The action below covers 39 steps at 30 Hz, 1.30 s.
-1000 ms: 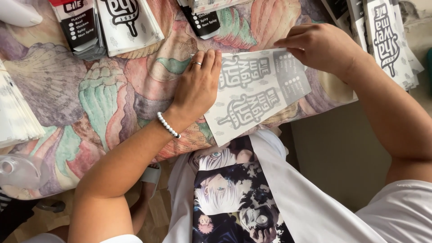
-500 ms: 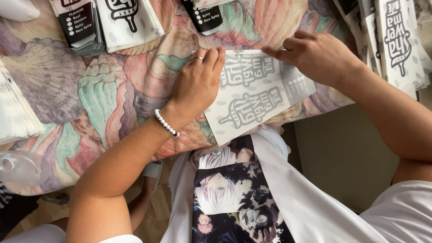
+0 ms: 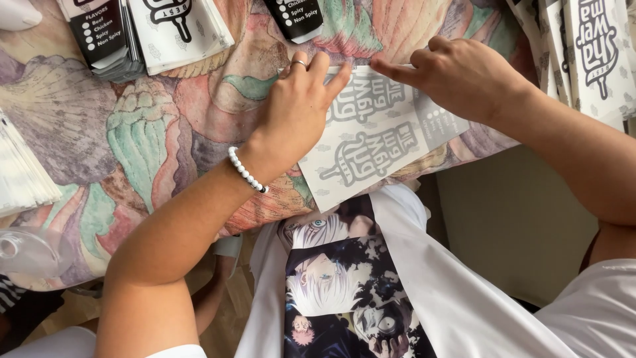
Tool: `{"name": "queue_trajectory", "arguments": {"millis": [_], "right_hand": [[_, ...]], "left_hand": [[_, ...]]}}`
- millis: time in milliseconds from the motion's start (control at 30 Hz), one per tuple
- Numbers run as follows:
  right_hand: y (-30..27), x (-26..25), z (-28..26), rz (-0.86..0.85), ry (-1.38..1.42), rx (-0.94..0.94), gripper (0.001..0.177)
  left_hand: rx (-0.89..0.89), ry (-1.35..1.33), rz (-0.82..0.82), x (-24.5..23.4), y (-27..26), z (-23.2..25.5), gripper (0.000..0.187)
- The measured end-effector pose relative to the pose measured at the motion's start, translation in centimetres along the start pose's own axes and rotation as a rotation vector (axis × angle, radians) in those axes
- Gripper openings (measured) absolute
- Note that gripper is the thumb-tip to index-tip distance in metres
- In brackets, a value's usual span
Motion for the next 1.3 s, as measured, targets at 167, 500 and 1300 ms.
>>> {"name": "queue_trajectory", "arguments": {"millis": [167,500,1300], "right_hand": [[-0.8,1.1,-0.3,0.124,-0.061,-0.024,0.079],[-2.8,2.7,0.6,0.47,0.075,-0.038,0.028],[1.9,-2.0,-4.7,0.685,0.394,0.231,0.03]], "left_hand": [[0.016,0.134,-0.06,-0.1,-0.2,0.6,0.066],[0.005,0.117,-0.018,-0.2,-0.3,0.6,0.064],[-0.072,-0.312,0.179,-1.6,-1.0,-1.0,0.028]]}}
Point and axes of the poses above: each hand's wrist, its own y-axis towards the middle knuckle, its own x-axis out of the palm, z = x × y, the point moved 9 cm from there along y, towards the middle knuckle, and after that the axes turned 1 degree about -x, right-handed, at the moved point
